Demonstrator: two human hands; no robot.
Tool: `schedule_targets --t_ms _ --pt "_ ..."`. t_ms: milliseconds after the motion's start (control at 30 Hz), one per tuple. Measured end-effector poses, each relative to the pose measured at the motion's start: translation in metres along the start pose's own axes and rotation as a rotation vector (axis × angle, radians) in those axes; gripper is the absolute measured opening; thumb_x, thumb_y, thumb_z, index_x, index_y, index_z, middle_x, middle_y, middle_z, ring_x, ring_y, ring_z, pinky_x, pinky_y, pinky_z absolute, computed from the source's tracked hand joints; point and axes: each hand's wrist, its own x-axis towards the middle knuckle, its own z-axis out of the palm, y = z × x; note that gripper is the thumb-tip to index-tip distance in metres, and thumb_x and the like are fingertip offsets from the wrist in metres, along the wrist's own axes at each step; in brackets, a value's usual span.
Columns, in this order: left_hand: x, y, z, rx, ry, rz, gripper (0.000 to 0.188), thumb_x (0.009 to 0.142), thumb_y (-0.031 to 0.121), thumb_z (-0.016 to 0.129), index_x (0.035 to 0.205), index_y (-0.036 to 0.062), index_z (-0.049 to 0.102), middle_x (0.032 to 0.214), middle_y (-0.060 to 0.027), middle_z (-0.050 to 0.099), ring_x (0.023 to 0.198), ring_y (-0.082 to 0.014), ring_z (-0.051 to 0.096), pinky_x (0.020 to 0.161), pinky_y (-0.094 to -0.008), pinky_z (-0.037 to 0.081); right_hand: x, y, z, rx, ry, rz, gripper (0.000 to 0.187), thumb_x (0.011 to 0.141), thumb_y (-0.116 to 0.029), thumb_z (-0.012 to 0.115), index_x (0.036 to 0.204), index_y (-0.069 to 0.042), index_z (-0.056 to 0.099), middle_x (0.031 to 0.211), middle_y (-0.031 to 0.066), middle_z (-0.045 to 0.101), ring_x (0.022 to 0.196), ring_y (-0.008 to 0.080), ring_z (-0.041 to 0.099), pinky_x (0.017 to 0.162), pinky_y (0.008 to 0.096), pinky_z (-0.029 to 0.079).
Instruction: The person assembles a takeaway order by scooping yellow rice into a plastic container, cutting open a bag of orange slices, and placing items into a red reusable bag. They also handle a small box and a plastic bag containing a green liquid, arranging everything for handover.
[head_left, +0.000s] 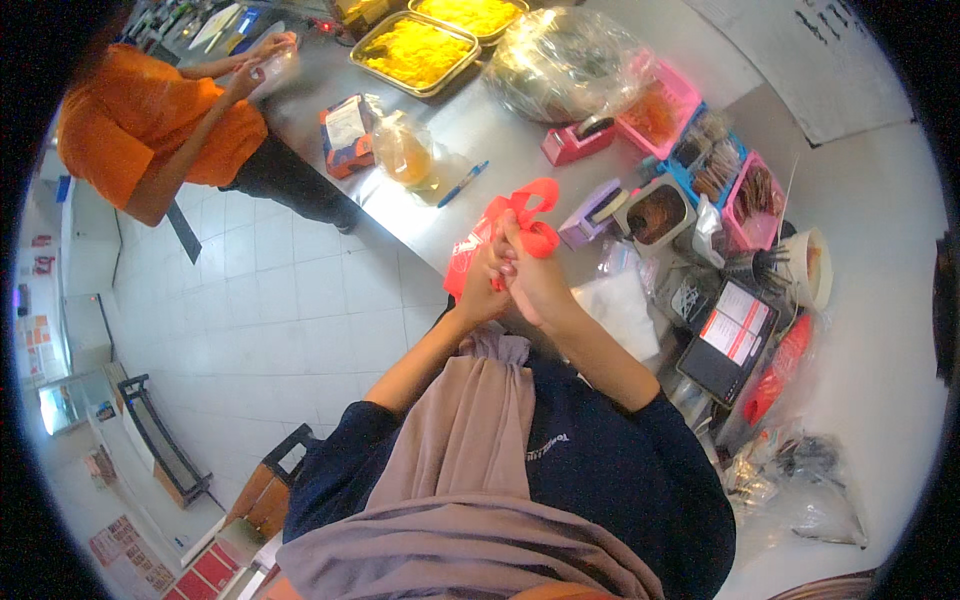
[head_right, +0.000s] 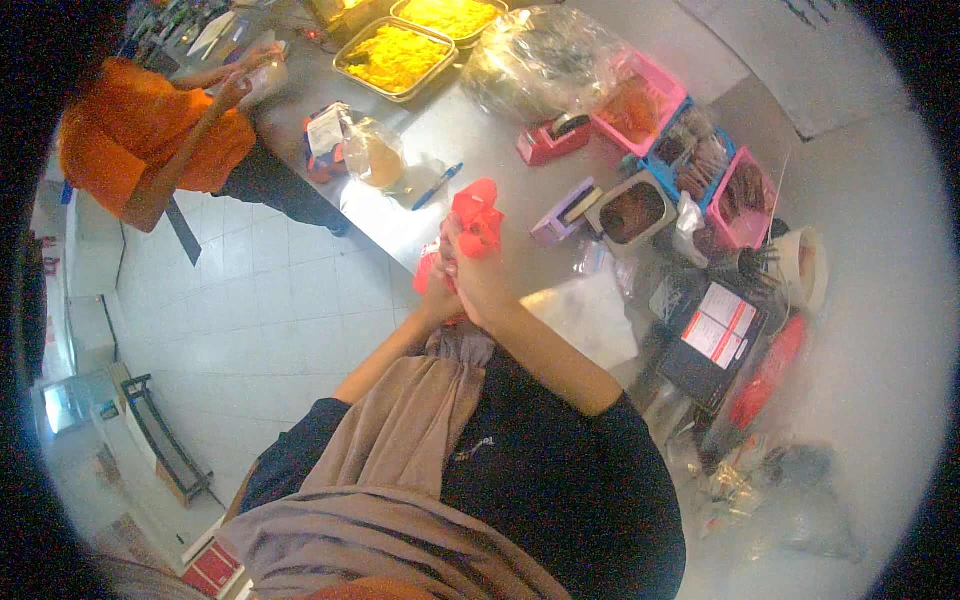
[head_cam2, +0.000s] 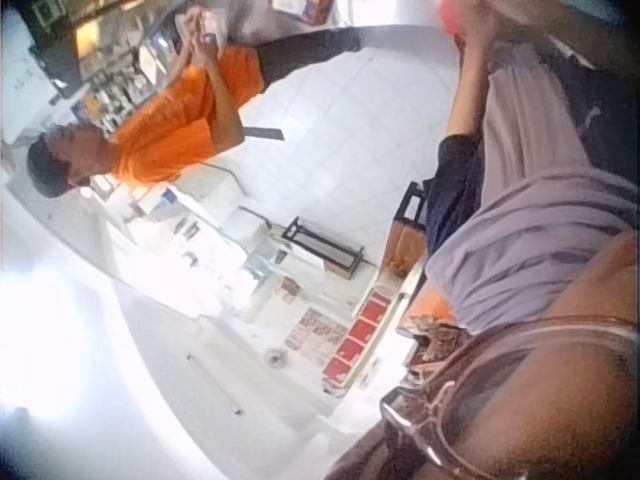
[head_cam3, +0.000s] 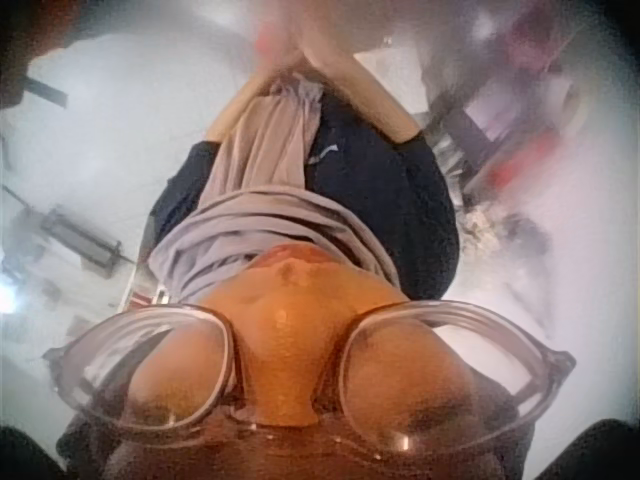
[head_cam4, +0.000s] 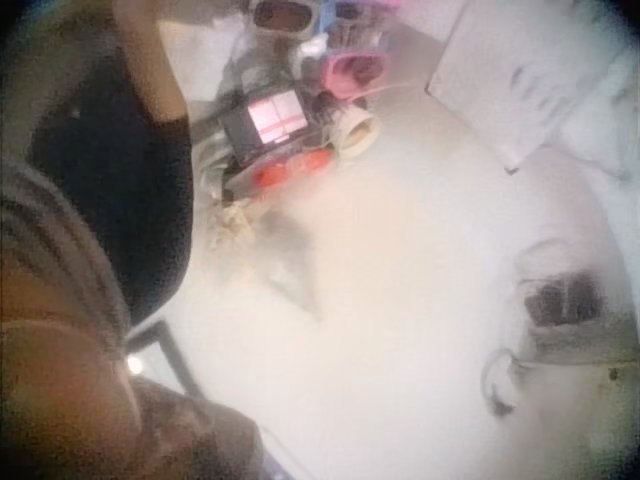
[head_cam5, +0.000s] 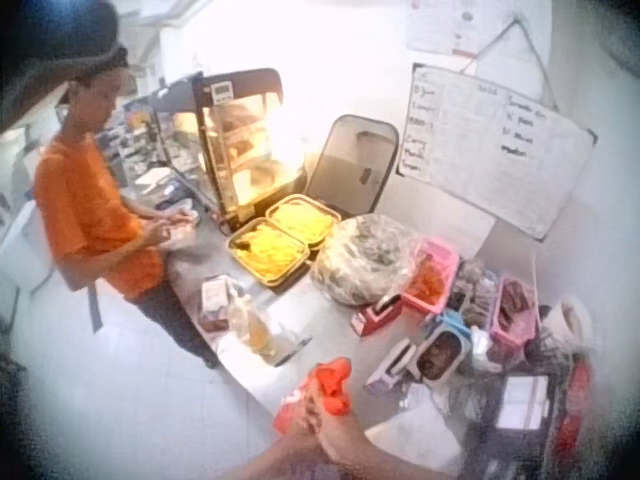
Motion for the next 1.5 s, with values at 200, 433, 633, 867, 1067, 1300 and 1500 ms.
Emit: schedule_targets --t_ms 200,433,633,867,1067,1300,1500 --pt "-0.007 0.008 -0.012 -0.006 -0.092 -0.223 0.045 0.09 0.018 0.047 0.127 -0.0044 0.033 0.107 -0.0184 0.047 0.102 -0.0284 0.047 0.088 -0.0382 0.037 0.046 -0.015 -0.07 -1.054 -0.42 -0.281 0.019 0.092 -0.024 0.051 0.095 -0.005 0.05 0.074 0.0039 0.051 0.074 0.0168 0.054 0.068 0.0297 0.043" --pt "-0.006 0.029 -0.016 0.041 -0.125 -0.141 0.024 0.092 0.013 0.042 0.109 -0.0038 0.045 0.106 -0.0205 0.052 0.103 -0.0299 0.051 0.091 -0.0358 0.038 0.15 -0.084 -0.01 -1.874 -0.372 -0.773 0.026 0.075 -0.001 0.052 0.097 -0.009 0.064 0.104 0.0099 0.057 0.098 0.0292 0.054 0.083 0.0368 0.046" --pt "0.004 0.056 -0.027 -0.009 -0.339 -0.032 0.016 0.09 0.012 0.044 0.1 0.0 0.048 0.093 -0.0161 0.052 0.091 -0.0283 0.052 0.08 -0.0374 0.041 0.201 -0.032 0.049 -1.984 -0.935 -1.253 0.018 0.075 -0.004 0.057 0.091 -0.009 0.062 0.094 0.0032 0.058 0.093 0.0241 0.054 0.083 0.0345 0.045" --pt "0.014 0.06 -0.042 -0.173 -0.558 -0.36 0.015 0.092 0.014 0.042 0.093 0.0005 0.049 0.084 -0.0124 0.051 0.083 -0.023 0.054 0.074 -0.035 0.043 0.225 -0.03 0.064 -2.032 -0.993 -0.792 0.01 0.076 -0.008 0.059 0.086 -0.008 0.06 0.079 0.0092 0.058 0.081 0.0259 0.057 0.079 0.0358 0.046" --pt "0.014 0.043 -0.042 -0.035 -0.528 0.002 0.02 0.093 0.018 0.043 0.103 0.0014 0.047 0.089 -0.0121 0.053 0.079 -0.0196 0.053 0.068 -0.0316 0.044 0.232 -0.027 0.064 -1.666 -0.92 -0.754 0.012 0.078 -0.013 0.06 0.087 -0.005 0.059 0.07 0.0119 0.057 0.064 0.0246 0.056 0.06 0.0351 0.045" --pt "0.016 0.022 -0.038 -0.175 -0.661 -0.109 0.026 0.094 0.022 0.042 0.11 0.0019 0.046 0.09 -0.011 0.054 0.078 -0.0175 0.053 0.065 -0.0295 0.044 0.249 -0.012 0.068 -1.565 -0.388 -0.855 0.014 0.08 -0.017 0.061 0.09 -0.008 0.061 0.053 0.0102 0.049 0.048 0.0214 0.048 0.051 0.0329 0.04" --pt "0.024 0.021 -0.051 -0.122 -0.832 -0.208 0.032 0.093 0.022 0.043 0.117 0.0006 0.045 0.102 -0.0161 0.054 0.092 -0.0241 0.051 0.078 -0.0336 0.041 0.26 0.004 0.084 -1.638 -0.034 -0.576 0.016 0.079 -0.019 0.061 0.09 -0.008 0.063 0.083 0.0188 0.064 0.078 0.0325 0.063 0.069 0.041 0.048"
